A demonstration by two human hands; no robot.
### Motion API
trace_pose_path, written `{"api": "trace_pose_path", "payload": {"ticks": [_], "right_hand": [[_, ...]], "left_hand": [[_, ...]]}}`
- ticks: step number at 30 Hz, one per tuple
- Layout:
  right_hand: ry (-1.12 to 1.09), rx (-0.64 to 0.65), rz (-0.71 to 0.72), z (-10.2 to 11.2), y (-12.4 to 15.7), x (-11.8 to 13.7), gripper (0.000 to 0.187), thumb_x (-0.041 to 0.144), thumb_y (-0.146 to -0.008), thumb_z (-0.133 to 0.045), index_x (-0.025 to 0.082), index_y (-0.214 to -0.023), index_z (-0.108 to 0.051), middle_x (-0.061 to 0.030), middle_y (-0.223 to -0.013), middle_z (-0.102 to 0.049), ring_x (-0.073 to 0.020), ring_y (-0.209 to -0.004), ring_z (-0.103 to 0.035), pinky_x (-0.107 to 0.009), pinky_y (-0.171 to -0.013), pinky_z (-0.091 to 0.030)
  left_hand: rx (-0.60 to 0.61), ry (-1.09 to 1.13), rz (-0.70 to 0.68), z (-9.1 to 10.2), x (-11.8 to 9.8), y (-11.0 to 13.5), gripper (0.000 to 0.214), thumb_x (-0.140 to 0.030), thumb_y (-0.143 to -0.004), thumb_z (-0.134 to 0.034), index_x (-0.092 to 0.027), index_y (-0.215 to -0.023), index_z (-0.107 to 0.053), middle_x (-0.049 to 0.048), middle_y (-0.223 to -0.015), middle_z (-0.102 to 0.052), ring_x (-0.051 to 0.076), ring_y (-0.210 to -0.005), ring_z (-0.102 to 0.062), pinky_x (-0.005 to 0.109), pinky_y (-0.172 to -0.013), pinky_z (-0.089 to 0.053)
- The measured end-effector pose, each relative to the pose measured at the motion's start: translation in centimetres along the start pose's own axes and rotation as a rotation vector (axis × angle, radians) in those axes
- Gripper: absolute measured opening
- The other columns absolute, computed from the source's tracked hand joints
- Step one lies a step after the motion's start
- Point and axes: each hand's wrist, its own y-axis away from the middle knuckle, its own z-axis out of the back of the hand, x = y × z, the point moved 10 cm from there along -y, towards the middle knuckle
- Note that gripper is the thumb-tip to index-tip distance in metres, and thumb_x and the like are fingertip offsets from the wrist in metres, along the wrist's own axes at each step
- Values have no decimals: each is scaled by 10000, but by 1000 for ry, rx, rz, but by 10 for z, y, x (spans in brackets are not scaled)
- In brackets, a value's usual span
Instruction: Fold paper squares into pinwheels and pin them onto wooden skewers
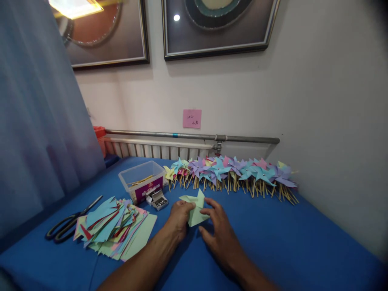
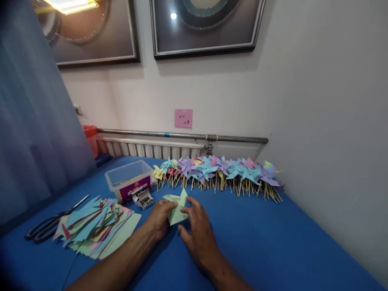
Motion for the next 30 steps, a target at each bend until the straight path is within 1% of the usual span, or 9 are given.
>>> {"api": "trace_pose_path", "payload": {"ticks": [2, 5, 9, 16, 19, 21, 23, 26, 30], "right_hand": [[82, 6, 43, -5, 1, 7, 309, 156, -769, -645, 252, -1062, -630, -112, -1449, -483, -321, -1334, -455, -540, -1086, -391], [123, -41, 42, -4, -1, 9, 133, 210, -868, -579, 266, -942, -673, -92, -1443, -490, -321, -1328, -455, -548, -1073, -387], [-15, -115, -110, 5, -4, -8, 206, 370, -935, -529, 269, -902, -705, -77, -1453, -463, -303, -1346, -438, -506, -1107, -357], [-346, -161, -479, -3, 0, -63, 337, 533, -768, -674, 216, -654, -674, -127, -1370, -544, -323, -1258, -521, -421, -1031, -413], [-435, -139, -554, -9, 2, -73, 330, 519, -708, -731, 213, -604, -667, -121, -1387, -554, -324, -1225, -551, -420, -1025, -411], [-470, -123, -554, -12, 1, -73, 316, 497, -686, -753, 213, -577, -666, -114, -1395, -563, -329, -1247, -543, -426, -1041, -396], [-479, -103, -541, -14, 0, -71, 292, 455, -678, -763, 214, -548, -660, -117, -1337, -613, -334, -1302, -503, -431, -1071, -363], [-485, -99, -548, -15, -2, -72, 275, 392, -671, -764, 220, -497, -637, -111, -1127, -711, -337, -1364, -446, -436, -1100, -323], [-506, -102, -566, -16, -2, -73, 262, 352, -669, -765, 228, -480, -634, -85, -927, -743, -336, -1362, -449, -439, -1085, -342]], "left_hand": [[17, 24, -10, -3, -1, 2, 304, -226, -523, -782, -180, -642, -506, -23, -558, -584, 115, -515, -542, 252, -550, -420], [43, 40, -8, -8, -1, 4, 304, -223, -517, -781, -179, -621, -499, -29, -544, -568, 104, -501, -518, 238, -523, -380], [27, -21, -7, -9, 2, 5, 292, -231, -518, -779, -180, -615, -509, -26, -518, -565, 102, -478, -506, 238, -518, -371], [35, -300, -74, -11, 0, 3, 298, -354, -558, -777, -165, -582, -548, -34, -476, -506, 71, -420, -388, 229, -443, -263], [38, -304, -93, -11, -2, 3, 284, -354, -558, -772, -158, -591, -569, -31, -488, -515, 72, -429, -388, 228, -445, -266], [32, -289, -91, -11, -3, 4, 277, -339, -549, -775, -159, -583, -568, -42, -477, -499, 68, -427, -378, 224, -446, -265], [21, -279, -84, -10, -4, 5, 275, -320, -538, -778, -166, -558, -551, -54, -454, -472, 63, -417, -359, 221, -436, -254], [16, -271, -75, -10, -4, 5, 256, -296, -531, -774, -163, -549, -557, -48, -453, -489, 65, -415, -374, 220, -428, -261], [23, -264, -72, -10, -1, 4, 245, -288, -530, -788, -153, -563, -586, -40, -460, -511, 70, -411, -398, 222, -425, -273]]}}
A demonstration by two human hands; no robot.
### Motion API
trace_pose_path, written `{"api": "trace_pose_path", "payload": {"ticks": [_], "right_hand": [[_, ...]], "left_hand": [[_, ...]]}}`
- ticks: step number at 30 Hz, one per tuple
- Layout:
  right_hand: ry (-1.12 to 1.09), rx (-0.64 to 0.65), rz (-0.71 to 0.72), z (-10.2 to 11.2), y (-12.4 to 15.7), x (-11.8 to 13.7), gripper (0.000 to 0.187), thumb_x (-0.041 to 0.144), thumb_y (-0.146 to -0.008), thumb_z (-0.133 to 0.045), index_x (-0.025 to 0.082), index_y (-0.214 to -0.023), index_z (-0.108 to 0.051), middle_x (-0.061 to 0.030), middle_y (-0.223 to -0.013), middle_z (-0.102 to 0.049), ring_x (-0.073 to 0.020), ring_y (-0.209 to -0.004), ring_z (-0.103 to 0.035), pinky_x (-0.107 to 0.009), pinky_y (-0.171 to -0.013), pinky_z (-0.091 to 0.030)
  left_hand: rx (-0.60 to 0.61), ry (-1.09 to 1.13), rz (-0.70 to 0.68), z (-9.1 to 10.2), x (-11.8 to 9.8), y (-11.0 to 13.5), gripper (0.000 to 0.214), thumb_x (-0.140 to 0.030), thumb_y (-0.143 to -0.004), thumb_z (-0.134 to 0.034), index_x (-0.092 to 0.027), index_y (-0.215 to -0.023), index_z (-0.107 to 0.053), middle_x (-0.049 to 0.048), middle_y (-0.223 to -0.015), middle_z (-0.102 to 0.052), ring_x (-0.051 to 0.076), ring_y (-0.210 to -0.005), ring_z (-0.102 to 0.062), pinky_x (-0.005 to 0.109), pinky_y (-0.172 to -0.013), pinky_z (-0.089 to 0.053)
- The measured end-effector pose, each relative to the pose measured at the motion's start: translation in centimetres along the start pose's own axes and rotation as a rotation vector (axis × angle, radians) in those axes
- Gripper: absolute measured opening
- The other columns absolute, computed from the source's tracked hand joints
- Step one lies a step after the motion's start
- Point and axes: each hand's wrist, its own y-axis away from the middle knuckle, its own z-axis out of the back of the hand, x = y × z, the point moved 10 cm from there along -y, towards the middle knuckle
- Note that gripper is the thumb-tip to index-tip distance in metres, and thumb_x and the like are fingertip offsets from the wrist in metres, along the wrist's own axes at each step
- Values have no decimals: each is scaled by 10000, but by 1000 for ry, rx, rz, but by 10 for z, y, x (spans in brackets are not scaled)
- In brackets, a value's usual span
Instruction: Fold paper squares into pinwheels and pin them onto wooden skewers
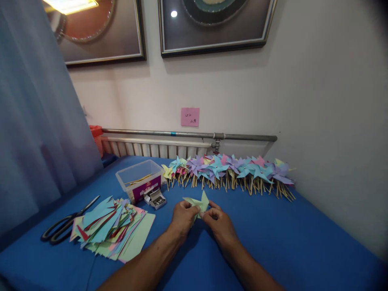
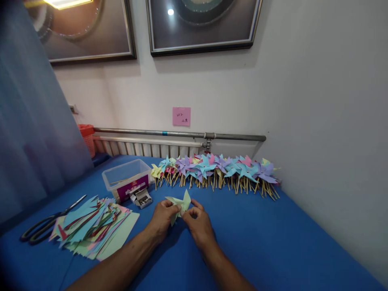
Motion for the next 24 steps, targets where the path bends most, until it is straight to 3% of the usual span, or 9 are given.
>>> {"api": "trace_pose_path", "payload": {"ticks": [6, 12, 17, 20, 24], "right_hand": [[27, -21, -20, 2, 3, 3, 265, 343, -692, -730, 223, -485, -617, -107, -997, -744, -340, -1334, -486, -438, -1086, -341], [40, 1, 11, -3, 4, 5, 270, 340, -703, -710, 240, -482, -593, -77, -814, -726, -341, -1363, -454, -440, -1108, -318], [43, -15, 29, -1, 5, 7, 292, 418, -672, -752, 230, -505, -604, -87, -977, -735, -350, -1321, -493, -437, -1091, -349], [-29, -39, 2, 1, 5, 5, 302, 482, -659, -777, 222, -593, -638, -99, -1080, -728, -332, -1184, -596, -427, -1040, -410], [-310, -32, -100, -3, 7, -2, 396, 509, -661, -792, 217, -902, -678, -77, -969, -748, -258, -903, -689, -377, -849, -520]], "left_hand": [[-7, -34, 3, 0, 3, -1, 220, -280, -556, -771, -153, -581, -594, -38, -464, -526, 74, -410, -400, 221, -430, -276], [-46, -97, -31, 4, 0, -2, 213, -262, -556, -751, -164, -546, -562, -51, -448, -490, 68, -421, -380, 214, -434, -256], [-10, -69, -25, 0, -2, 0, 205, -259, -568, -762, -156, -560, -585, -50, -456, -498, 63, -424, -375, 209, -438, -259], [24, -6, 0, -4, -3, 2, 214, -286, -592, -777, -148, -602, -613, -33, -484, -539, 67, -421, -403, 210, -439, -274], [49, 48, 24, -7, -4, 4, 243, -309, -583, -786, -141, -620, -614, -5, -509, -581, 82, -425, -458, 217, -451, -319]]}}
